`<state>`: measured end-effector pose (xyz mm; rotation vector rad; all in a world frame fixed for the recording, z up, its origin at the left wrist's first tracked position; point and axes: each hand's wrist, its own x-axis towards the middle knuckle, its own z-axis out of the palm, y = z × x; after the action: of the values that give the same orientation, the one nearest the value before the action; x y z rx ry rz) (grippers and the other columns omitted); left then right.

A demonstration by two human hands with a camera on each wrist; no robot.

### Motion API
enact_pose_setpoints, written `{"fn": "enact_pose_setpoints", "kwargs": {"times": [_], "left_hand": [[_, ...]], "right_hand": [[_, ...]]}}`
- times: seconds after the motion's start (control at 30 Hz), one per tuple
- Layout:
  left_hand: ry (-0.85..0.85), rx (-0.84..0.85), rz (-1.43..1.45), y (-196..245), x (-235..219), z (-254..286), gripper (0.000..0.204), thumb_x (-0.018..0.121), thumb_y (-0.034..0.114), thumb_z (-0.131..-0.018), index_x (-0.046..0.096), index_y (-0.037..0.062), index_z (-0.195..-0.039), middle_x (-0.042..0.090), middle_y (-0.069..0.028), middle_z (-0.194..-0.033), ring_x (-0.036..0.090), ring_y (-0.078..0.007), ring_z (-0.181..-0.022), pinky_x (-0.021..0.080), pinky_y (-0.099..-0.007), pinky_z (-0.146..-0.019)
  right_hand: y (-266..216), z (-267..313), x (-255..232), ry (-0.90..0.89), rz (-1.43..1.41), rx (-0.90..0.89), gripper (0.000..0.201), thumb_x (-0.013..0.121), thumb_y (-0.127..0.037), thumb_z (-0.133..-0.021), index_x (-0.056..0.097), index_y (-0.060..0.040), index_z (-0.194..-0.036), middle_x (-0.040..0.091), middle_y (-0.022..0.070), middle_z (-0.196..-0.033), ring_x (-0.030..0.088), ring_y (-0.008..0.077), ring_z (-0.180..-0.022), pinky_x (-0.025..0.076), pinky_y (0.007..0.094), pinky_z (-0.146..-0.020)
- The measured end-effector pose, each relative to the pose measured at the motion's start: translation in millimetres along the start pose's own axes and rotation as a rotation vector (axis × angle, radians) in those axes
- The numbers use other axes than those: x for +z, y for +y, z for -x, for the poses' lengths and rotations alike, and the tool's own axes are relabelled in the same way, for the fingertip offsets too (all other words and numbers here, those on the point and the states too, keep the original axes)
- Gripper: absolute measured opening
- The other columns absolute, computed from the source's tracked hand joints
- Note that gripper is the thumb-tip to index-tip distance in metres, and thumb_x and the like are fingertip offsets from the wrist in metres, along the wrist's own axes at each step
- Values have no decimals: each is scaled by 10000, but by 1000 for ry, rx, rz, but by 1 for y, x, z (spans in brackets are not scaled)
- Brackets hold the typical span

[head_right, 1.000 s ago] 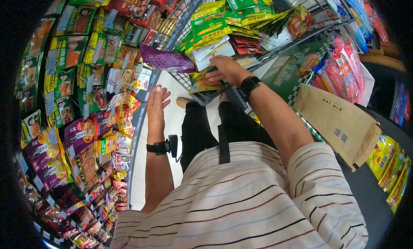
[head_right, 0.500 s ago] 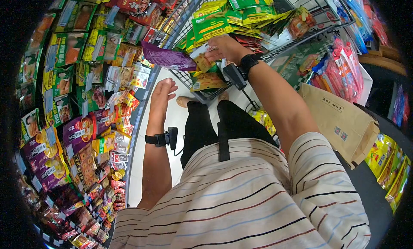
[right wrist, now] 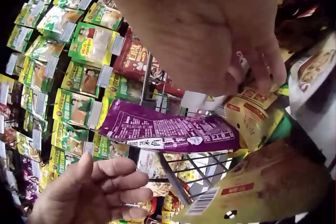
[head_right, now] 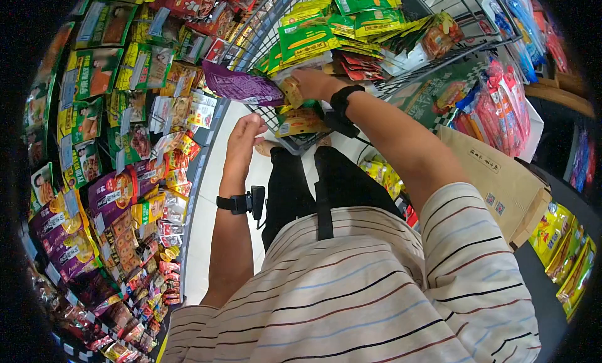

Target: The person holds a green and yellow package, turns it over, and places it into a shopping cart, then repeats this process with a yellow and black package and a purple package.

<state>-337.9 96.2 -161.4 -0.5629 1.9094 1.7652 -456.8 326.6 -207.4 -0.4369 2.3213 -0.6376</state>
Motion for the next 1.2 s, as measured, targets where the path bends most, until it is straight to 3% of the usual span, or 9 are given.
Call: {"fn": "enact_pose_setpoints", "kwargs": {"times": [0.07, 0.17, 0.37, 0.5, 0.63, 0.67, 0.87, 0.97, 1.2], "left_hand": [[21, -10, 13, -2, -5, 4, 456, 544, 405, -1003, 578, 22, -1248, 646, -109, -1167, 634, -200, -1062, 486, -328, -891], [47, -21, 27, -9, -10, 8, 455, 546, 397, -1003, 575, 16, -1250, 647, -120, -1167, 635, -202, -1058, 487, -325, -893], [81, -40, 38, -12, -21, 17, 441, 548, 378, -1003, 575, 15, -1252, 652, -128, -1162, 640, -198, -1046, 496, -325, -894], [98, -61, 59, -18, -27, 20, 433, 552, 373, -1001, 578, 17, -1246, 657, -122, -1155, 641, -193, -1040, 502, -322, -883], [107, -77, 70, -19, -31, 25, 427, 558, 371, -998, 582, 20, -1241, 667, -112, -1135, 642, -189, -1031, 503, -321, -878], [106, -87, 68, -20, -32, 25, 423, 557, 369, -1000, 583, 21, -1240, 668, -110, -1130, 642, -188, -1028, 502, -320, -878], [93, -129, 69, -21, -39, 30, 383, 546, 353, -1006, 600, 36, -1215, 675, -92, -1098, 643, -180, -1008, 501, -317, -872], [77, -139, 69, -24, -41, 29, 369, 544, 350, -1007, 607, 41, -1198, 676, -81, -1079, 645, -174, -996, 500, -311, -867], [58, -142, 60, -24, -41, 30, 375, 552, 362, -1003, 610, 44, -1192, 677, -69, -1064, 647, -163, -983, 500, -296, -855]], "right_hand": [[6, -23, 4, -20, -3, 48, 575, 497, -99, -877, 413, -95, -1446, 567, 282, -1300, 524, 419, -1231, 419, 458, -1037], [30, -37, 28, 153, 16, -93, 544, 503, -104, -880, 438, -85, -1420, 597, 279, -1256, 567, 433, -1167, 449, 469, -997], [2, -29, 24, -58, 252, -2, 521, 525, -148, -892, 441, -83, -1402, 669, 248, -1121, 644, 418, -1034, 506, 473, -902], [-6, -29, 36, -87, 579, -132, 430, 461, -143, -950, 485, -75, -1374, 709, 161, -1063, 690, 311, -997, 549, 447, -790], [-8, -40, 59, -112, 777, -178, 426, 480, -166, -958, 495, -136, -1383, 708, 109, -1030, 689, 316, -976, 557, 474, -758], [-5, -46, 64, -106, 793, -207, 427, 501, -157, -948, 500, -145, -1374, 699, 112, -1038, 682, 322, -979, 564, 501, -669], [-9, -58, 68, -233, 920, -181, 435, 556, -145, -919, 504, -145, -1351, 683, 128, -1057, 674, 318, -986, 548, 526, -559], [-6, -56, 66, -239, 859, -150, 376, 539, -164, -931, 542, -112, -1303, 690, 143, -1049, 687, 326, -945, 556, 516, -589], [11, -45, 49, 117, 726, -325, 243, 513, -143, -906, 668, 2, -1024, 715, 188, -905, 705, 353, -862, 565, 469, -741]]}}
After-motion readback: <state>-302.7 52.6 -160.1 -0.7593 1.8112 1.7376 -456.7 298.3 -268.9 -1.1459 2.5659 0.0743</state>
